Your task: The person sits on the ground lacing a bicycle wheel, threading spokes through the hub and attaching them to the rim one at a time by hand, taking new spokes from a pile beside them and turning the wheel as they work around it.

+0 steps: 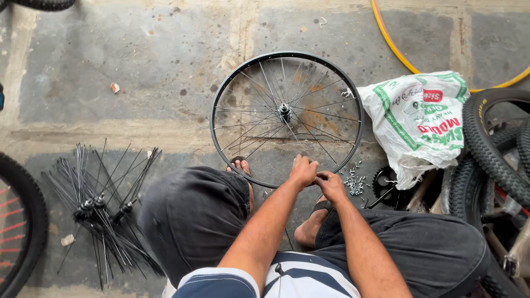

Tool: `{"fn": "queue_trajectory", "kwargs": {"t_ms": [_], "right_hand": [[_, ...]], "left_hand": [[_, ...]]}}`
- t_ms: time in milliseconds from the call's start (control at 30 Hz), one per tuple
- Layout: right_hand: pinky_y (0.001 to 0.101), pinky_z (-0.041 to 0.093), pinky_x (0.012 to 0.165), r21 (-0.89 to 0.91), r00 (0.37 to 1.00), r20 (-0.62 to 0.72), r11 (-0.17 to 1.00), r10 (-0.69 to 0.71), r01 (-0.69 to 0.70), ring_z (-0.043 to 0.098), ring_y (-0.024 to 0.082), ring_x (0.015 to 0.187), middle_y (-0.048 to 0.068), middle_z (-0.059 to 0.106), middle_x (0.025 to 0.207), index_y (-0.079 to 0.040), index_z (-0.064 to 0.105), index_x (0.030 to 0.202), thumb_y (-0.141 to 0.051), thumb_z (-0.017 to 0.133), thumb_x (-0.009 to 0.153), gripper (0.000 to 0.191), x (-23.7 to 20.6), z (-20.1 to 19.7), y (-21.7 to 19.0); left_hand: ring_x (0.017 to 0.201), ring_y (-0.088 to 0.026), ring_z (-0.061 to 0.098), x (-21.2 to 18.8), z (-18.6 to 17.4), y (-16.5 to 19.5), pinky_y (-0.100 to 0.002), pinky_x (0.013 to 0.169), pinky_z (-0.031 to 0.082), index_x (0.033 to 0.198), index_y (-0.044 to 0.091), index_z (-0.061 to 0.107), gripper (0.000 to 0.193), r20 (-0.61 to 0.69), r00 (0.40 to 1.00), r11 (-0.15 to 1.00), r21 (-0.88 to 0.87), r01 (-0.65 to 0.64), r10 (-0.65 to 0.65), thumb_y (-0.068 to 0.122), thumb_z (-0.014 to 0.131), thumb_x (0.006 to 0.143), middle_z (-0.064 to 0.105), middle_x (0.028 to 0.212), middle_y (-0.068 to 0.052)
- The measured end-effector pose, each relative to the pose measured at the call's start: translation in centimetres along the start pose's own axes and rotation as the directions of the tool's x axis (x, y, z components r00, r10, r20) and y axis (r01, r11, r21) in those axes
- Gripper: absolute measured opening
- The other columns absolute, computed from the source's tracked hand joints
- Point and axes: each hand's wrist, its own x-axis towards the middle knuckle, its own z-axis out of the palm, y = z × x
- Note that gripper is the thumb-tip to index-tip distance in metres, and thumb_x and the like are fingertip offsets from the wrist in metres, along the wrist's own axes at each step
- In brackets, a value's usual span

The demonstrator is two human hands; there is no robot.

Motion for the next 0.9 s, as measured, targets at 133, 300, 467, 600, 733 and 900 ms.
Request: {"fn": "queue_trajectory", "kwargs": {"t_ms": [133, 300, 467, 600, 733, 900], "right_hand": [[0.0351, 0.056, 0.071, 0.012, 0.983, -0.171, 0.997, 0.072, -0.071, 0.068, 0.020, 0.077, 0.016, 0.074, 0.096, 0.001, 0.071, 0.110, -0.014, 0.080, 0.083, 0.032, 0.9, -0.5, 0.0], [0.0266, 0.056, 0.074, 0.527, 0.994, -0.105, 0.849, 0.021, 0.038, 0.070, 0.017, 0.086, 0.015, 0.074, 0.103, 0.005, 0.070, 0.115, 0.002, 0.064, 0.090, 0.026, 1.5, -4.2, -0.6], [0.0242, 0.059, 0.068, 0.613, 0.963, -0.232, 0.790, 0.141, 0.032, 0.074, 0.015, 0.082, 0.009, 0.076, 0.095, -0.001, 0.065, 0.110, -0.007, 0.062, 0.097, 0.015, 0.7, -5.4, -1.8], [0.0248, 0.050, 0.057, 0.482, 0.925, -0.314, 0.875, 0.214, -0.039, 0.065, 0.014, 0.066, 0.010, 0.072, 0.084, 0.000, 0.068, 0.105, -0.016, 0.069, 0.103, 0.016, 3.5, -3.0, -1.2], [0.0242, 0.045, 0.059, 0.381, 0.910, -0.353, 0.922, 0.219, -0.074, 0.059, 0.012, 0.067, 0.007, 0.067, 0.083, 0.003, 0.073, 0.105, -0.014, 0.075, 0.103, 0.018, 5.4, -1.5, -0.4], [0.0258, 0.059, 0.073, 0.500, 0.937, -0.209, 0.854, 0.279, -0.142, 0.071, 0.015, 0.081, 0.010, 0.075, 0.093, 0.004, 0.074, 0.104, -0.002, 0.074, 0.089, 0.016, 6.4, -1.2, -0.1]], "left_hand": [[0.103, -0.040, 0.066, 1.4, -1.0, -2.3, -0.049, 0.088, 0.051, 0.108, -0.002, 0.072, 0.043, 0.307, 0.952, 0.999, 0.038, 0.000, -0.011, 0.037, 0.064, 0.093, 0.069, 0.109, -0.025], [0.076, -0.030, 0.074, 3.9, -0.9, -2.8, -0.045, 0.066, 0.057, 0.105, -0.008, 0.072, 0.041, 0.629, 0.740, 0.928, -0.077, 0.363, -0.237, 0.029, 0.060, 0.095, 0.077, 0.091, -0.018], [0.081, -0.025, 0.072, 5.7, 0.4, -1.8, -0.039, 0.069, 0.056, 0.107, 0.001, 0.061, 0.021, 0.475, 0.835, 0.810, -0.351, 0.469, -0.277, 0.016, 0.060, 0.093, 0.076, 0.094, -0.016], [0.081, -0.024, 0.071, 7.6, 1.3, -1.9, -0.039, 0.070, 0.057, 0.105, -0.001, 0.062, 0.022, 0.526, 0.804, 0.746, -0.411, 0.525, -0.276, 0.019, 0.061, 0.095, 0.076, 0.095, -0.015], [0.081, -0.023, 0.071, 9.0, 1.9, -2.7, -0.039, 0.071, 0.057, 0.106, -0.002, 0.065, 0.023, 0.532, 0.813, 0.750, -0.433, 0.501, -0.236, 0.019, 0.063, 0.095, 0.076, 0.096, -0.016], [0.080, -0.023, 0.071, 9.8, 2.3, -3.7, -0.039, 0.069, 0.057, 0.102, -0.003, 0.066, 0.022, 0.563, 0.789, 0.703, -0.458, 0.544, -0.244, 0.018, 0.066, 0.093, 0.076, 0.094, -0.014]]}}
